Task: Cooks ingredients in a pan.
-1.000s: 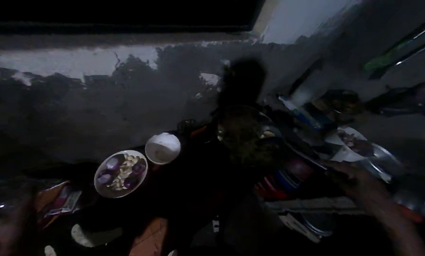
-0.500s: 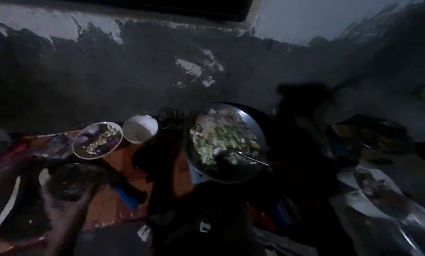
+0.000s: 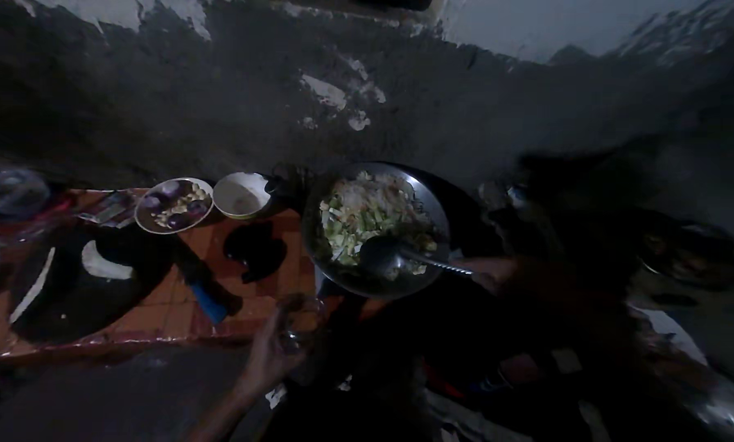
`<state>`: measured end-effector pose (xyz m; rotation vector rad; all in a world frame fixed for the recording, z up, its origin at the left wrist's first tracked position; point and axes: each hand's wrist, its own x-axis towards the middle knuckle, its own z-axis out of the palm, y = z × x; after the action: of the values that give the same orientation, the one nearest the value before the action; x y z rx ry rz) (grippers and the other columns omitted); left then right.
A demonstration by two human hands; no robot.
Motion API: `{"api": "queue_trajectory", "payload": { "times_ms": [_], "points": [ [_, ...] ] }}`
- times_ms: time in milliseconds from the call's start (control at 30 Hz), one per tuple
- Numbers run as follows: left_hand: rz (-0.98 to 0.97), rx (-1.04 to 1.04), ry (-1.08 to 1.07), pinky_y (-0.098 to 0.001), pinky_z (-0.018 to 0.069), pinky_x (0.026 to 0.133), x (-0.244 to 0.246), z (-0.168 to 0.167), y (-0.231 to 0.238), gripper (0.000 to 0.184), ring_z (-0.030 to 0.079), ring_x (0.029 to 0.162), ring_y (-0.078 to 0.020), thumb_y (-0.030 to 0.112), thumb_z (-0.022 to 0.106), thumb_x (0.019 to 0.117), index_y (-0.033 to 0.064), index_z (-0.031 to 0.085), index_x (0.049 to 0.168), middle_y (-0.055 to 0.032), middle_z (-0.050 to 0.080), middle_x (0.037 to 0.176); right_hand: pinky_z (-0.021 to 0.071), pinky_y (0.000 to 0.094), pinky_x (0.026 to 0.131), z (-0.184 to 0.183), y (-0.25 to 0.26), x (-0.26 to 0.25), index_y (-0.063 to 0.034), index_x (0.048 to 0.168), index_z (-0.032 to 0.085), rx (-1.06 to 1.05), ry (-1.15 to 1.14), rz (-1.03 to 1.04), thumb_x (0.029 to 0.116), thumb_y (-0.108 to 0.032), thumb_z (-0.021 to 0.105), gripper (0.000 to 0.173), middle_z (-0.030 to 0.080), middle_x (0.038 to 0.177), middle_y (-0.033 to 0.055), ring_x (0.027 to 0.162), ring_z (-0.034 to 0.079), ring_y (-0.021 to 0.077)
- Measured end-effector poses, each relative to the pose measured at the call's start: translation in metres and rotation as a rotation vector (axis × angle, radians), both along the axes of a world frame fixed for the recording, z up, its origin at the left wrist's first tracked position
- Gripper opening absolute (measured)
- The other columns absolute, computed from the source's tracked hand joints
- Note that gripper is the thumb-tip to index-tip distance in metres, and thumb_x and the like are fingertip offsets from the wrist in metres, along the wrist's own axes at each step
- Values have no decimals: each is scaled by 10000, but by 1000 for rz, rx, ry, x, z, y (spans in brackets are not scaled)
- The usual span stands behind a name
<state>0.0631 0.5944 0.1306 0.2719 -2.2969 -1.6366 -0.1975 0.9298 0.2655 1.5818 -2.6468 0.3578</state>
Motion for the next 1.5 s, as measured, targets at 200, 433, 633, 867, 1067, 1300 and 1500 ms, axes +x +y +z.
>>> {"api": "queue_trajectory", "payload": {
  "times_ms": [200, 433, 633, 867, 1067, 1300, 1500],
  "points": [
    [-107, -18, -20, -321, 526, 1034, -6, -3, 27, 762, 624, 1212, -180, 192, 855, 763, -48, 522, 1404, -186, 633, 1321, 487, 624, 969, 36, -63, -6, -219, 1394, 657, 626, -443, -227, 1079, -153, 490, 363, 721, 1213, 165, 1108, 677, 397],
    [-94, -64, -1, -329, 529, 1020, -5, -5, 33, 769, 630, 1191, -195, 206, 864, 755, -43, 530, 1401, -190, 638, 1307, 499, 616, 938, 39, -85, -7, -207, 1402, 643, 759, -372, -253, 1086, -160, 484, 357, 716, 1173, 193, 1087, 672, 417],
    [-43, -48, -23, -298, 525, 1030, -1, -2, 33, 752, 631, 1201, -157, 201, 863, 767, -27, 532, 1402, -162, 647, 1308, 508, 595, 926, 42, -90, -5, -153, 1337, 678, 770, -291, -194, 1076, -113, 488, 326, 717, 1150, 195, 1083, 673, 414],
    [4, -45, -2, -272, 531, 1011, 0, 6, 29, 801, 642, 1183, -138, 210, 858, 762, -81, 492, 1413, -180, 654, 1289, 530, 575, 871, 37, -89, -9, -149, 1303, 691, 768, -223, -150, 1067, -120, 515, 295, 727, 1105, 171, 1030, 690, 391],
    [71, -78, 7, -316, 543, 975, -2, 22, 18, 762, 638, 1176, -174, 225, 847, 752, -87, 499, 1354, -183, 657, 1263, 520, 602, 890, 33, -90, -16, -142, 1278, 702, 737, -228, -129, 1058, -97, 519, 290, 725, 1117, 175, 1049, 683, 407],
    [83, -210, 80, -337, 513, 1031, -17, 55, -13, 774, 626, 1191, -178, 308, 836, 776, -81, 514, 1362, -190, 650, 1272, 502, 354, 673, 36, -82, -45, -96, 1322, 680, 683, -634, -202, 1073, -103, 521, 295, 668, 893, 115, 693, 576, 171],
    [96, -300, 97, -376, 537, 984, -34, 76, -28, 762, 646, 1148, -199, 329, 819, 779, -58, 522, 1365, -184, 669, 1233, 434, 253, 524, 61, -71, -53, -111, 1305, 698, 642, -721, -272, 1080, -135, 519, 288, 594, 702, 54, 541, 496, 96]
  ]
}}
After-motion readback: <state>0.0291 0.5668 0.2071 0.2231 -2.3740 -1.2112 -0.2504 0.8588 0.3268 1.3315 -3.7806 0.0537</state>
